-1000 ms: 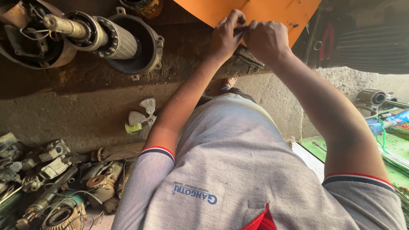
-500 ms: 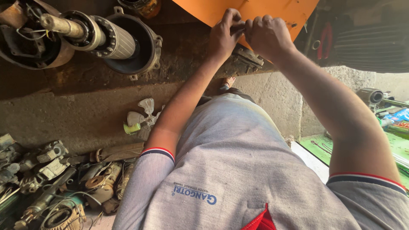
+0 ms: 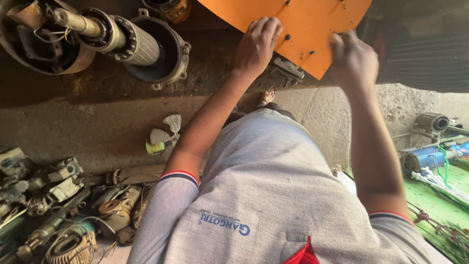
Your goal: The person uses a hammer and a metal punch to create a series of holes along a circular line on an orange sheet. They repeatedly position the punch and strike it with the hammer, then remove the punched-out circular piece.
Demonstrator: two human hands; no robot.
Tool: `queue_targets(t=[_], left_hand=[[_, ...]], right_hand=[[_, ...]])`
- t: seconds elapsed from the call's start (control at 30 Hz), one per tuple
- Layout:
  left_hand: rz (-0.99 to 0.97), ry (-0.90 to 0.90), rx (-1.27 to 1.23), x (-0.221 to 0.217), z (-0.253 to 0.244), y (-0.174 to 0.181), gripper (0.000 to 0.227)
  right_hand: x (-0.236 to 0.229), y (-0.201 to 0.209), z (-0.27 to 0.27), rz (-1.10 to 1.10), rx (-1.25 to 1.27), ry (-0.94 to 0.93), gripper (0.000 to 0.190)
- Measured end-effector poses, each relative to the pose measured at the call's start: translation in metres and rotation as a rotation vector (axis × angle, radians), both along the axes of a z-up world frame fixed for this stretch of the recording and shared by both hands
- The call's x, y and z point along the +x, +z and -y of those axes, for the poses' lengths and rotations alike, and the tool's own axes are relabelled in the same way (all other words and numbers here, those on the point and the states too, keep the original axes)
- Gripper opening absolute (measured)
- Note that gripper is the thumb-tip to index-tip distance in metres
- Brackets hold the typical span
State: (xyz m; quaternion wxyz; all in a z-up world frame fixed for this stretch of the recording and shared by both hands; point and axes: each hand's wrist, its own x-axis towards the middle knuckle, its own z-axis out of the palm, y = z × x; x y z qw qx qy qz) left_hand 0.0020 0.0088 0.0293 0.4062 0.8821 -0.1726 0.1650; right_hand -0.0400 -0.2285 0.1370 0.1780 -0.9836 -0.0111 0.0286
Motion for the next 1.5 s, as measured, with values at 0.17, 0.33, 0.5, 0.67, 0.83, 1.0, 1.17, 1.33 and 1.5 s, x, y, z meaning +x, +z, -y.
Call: queue_targets(t=[0.17, 0.33, 0.5, 0.67, 0.83, 1.0, 1.17, 1.33, 1.5], left_hand=[[-0.069, -0.025, 0.378, 0.004, 0.020, 0.008, 0.049], [0.042, 0.062, 0.580, 0.002, 0.041, 0.007, 0.036], [0.022, 0.028, 0.661, 0.003, 0.045, 0.003, 0.023], [0.148, 0.028, 0.700, 0.000, 0.042, -0.002, 0.014], [0.126, -0.015, 0.600, -0.003, 0.042, -0.010, 0.016], [0.031, -0.002, 0.299, -0.005, 0.036, -0.007, 0.021], [-0.168, 0.041, -0.115, -0.011, 0.032, 0.002, 0.039], [-0.232, 0.176, -0.192, -0.020, 0.038, -0.001, 0.033], [-0.233, 0.182, -0.284, -0.021, 0.039, -0.013, 0.025]], right_hand=[[-0.035, -0.011, 0.045, -0.051, -0.025, -0.103, 0.048], [-0.051, -0.038, 0.067, -0.160, 0.020, -0.121, 0.051], [-0.057, -0.043, 0.082, -0.085, 0.053, -0.036, 0.046], [-0.036, -0.022, 0.076, -0.023, 0.133, 0.083, 0.037], [-0.003, -0.002, 0.050, 0.027, 0.207, 0.239, 0.033], [0.036, 0.001, 0.019, 0.140, 0.220, 0.570, 0.025], [0.062, -0.014, -0.003, 0.207, 0.132, 0.825, 0.021], [0.075, -0.036, -0.014, 0.195, -0.043, 0.972, 0.016], [0.079, -0.046, -0.015, 0.075, 0.069, 0.857, 0.014]])
